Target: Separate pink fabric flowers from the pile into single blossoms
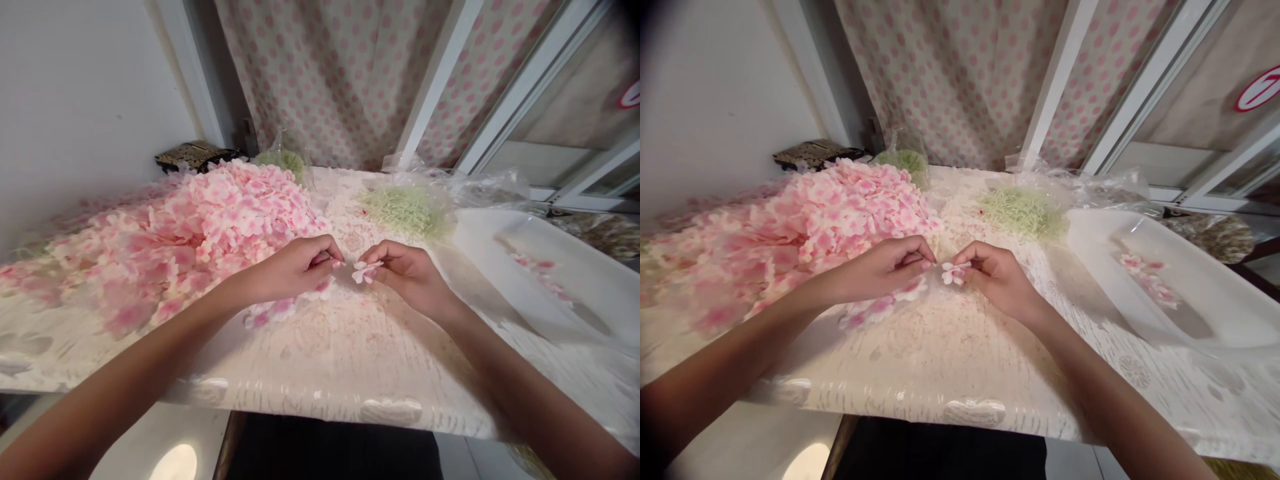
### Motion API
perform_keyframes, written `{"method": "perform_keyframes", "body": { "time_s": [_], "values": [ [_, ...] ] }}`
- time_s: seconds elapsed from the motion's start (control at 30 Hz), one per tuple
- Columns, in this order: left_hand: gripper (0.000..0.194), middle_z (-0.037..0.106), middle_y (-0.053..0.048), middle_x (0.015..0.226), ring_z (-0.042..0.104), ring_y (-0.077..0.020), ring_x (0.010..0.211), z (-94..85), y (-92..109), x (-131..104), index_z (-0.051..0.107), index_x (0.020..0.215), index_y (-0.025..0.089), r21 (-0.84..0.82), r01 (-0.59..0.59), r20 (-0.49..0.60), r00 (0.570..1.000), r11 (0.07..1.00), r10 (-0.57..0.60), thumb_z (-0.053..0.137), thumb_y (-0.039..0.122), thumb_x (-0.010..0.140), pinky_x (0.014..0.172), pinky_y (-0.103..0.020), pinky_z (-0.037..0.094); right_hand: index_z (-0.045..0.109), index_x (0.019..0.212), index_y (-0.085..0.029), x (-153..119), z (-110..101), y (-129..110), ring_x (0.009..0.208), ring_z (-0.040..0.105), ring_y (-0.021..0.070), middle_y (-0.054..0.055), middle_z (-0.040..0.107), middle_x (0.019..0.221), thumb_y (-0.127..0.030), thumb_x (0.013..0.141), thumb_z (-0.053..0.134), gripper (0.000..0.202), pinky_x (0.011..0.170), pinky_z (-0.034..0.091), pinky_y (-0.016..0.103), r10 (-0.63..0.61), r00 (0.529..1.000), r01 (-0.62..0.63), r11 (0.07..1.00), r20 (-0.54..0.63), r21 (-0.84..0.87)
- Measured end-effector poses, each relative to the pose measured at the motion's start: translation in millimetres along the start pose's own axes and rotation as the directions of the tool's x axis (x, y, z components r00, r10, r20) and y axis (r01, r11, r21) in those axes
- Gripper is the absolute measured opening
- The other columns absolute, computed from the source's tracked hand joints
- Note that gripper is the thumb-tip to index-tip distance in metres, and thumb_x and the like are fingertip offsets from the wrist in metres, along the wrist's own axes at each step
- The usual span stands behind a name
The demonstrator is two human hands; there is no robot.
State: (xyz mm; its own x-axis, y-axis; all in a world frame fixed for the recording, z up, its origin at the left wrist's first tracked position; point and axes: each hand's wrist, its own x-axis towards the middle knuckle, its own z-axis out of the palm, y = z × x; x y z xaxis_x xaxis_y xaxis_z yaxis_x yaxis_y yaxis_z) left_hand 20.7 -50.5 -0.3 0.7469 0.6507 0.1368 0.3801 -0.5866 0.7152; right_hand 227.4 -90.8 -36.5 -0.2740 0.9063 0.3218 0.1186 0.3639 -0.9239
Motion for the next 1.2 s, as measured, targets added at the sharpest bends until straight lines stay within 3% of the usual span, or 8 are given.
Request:
{"method": "perform_keyframes", "body": {
  "time_s": [0.2, 0.33, 0.5, 0.7, 0.93, 1.2],
  "values": [
    [0.014, 0.033, 0.008, 0.054, 0.03, -0.0053, 0.048, 6.3, 4, -4, 0.055, 0.077, 0.014, -0.105, -0.048, -0.065, 0.997, 0.993, 0.042, 0.049, 0.024, 0.086, 0.045, -0.016, 0.024, 0.061, 0.08, -0.022, -6, 12, -8, 0.099, 0.053, 0.0149, 0.002, 0.055, 0.099, -0.009, 0.082, 0.056, 0.013, 0.084, 0.04, 0.03, -0.146, 0.988, 0.144, 0.989, 0.05, 0.037],
    [0.014, 0.027, 0.009, 0.052, 0.026, -0.0054, 0.048, 10.2, 6, -8, 0.058, 0.075, 0.013, -0.143, -0.118, -0.063, 0.992, 0.983, 0.11, 0.051, 0.022, 0.084, 0.045, -0.017, 0.022, 0.06, 0.085, -0.022, -10, 15, -14, 0.094, 0.055, 0.0141, 0.003, 0.056, 0.098, -0.008, 0.085, 0.051, 0.017, 0.078, 0.043, 0.028, -0.145, 0.988, 0.139, 0.987, 0.062, 0.081],
    [0.011, 0.031, 0.009, 0.053, 0.028, -0.0045, 0.047, 12.5, 8, -9, 0.06, 0.073, 0.011, -0.16, -0.179, -0.108, 0.981, 0.971, 0.163, 0.055, 0.015, 0.081, 0.045, -0.017, 0.024, 0.06, 0.082, -0.02, -10, 14, -19, 0.089, 0.055, 0.0131, 0.002, 0.054, 0.093, -0.01, 0.085, 0.053, 0.013, 0.075, 0.043, 0.026, -0.117, 0.989, 0.109, 0.989, 0.086, 0.095],
    [0.011, 0.03, 0.008, 0.052, 0.029, -0.0041, 0.046, 12.1, 8, -8, 0.061, 0.073, 0.01, -0.178, -0.198, -0.123, 0.976, 0.964, 0.178, 0.055, 0.013, 0.081, 0.043, -0.016, 0.025, 0.061, 0.084, -0.021, -9, 14, -18, 0.091, 0.054, 0.0138, 0.003, 0.054, 0.095, -0.013, 0.086, 0.052, 0.012, 0.077, 0.042, 0.027, -0.059, 0.991, 0.036, 0.984, 0.123, 0.177],
    [0.012, 0.042, 0.006, 0.053, 0.034, -0.0046, 0.046, 13.5, 7, -9, 0.061, 0.073, 0.011, -0.185, -0.187, -0.102, 0.98, 0.965, 0.171, 0.055, 0.017, 0.082, 0.043, -0.017, 0.028, 0.062, 0.083, -0.022, -11, 11, -17, 0.092, 0.053, 0.0131, 0.002, 0.054, 0.095, -0.017, 0.086, 0.055, 0.009, 0.079, 0.042, 0.026, -0.023, 0.989, -0.013, 0.969, 0.144, 0.246],
    [0.014, 0.034, 0.008, 0.052, 0.031, -0.0043, 0.045, 13.5, 6, -10, 0.06, 0.071, 0.011, -0.205, -0.157, -0.085, 0.986, 0.966, 0.142, 0.054, 0.018, 0.082, 0.042, -0.017, 0.025, 0.062, 0.083, -0.021, -8, 13, -15, 0.09, 0.054, 0.0136, 0.003, 0.054, 0.094, -0.018, 0.086, 0.055, 0.008, 0.078, 0.043, 0.027, -0.01, 0.991, -0.02, 0.974, 0.133, 0.224]
  ]
}}
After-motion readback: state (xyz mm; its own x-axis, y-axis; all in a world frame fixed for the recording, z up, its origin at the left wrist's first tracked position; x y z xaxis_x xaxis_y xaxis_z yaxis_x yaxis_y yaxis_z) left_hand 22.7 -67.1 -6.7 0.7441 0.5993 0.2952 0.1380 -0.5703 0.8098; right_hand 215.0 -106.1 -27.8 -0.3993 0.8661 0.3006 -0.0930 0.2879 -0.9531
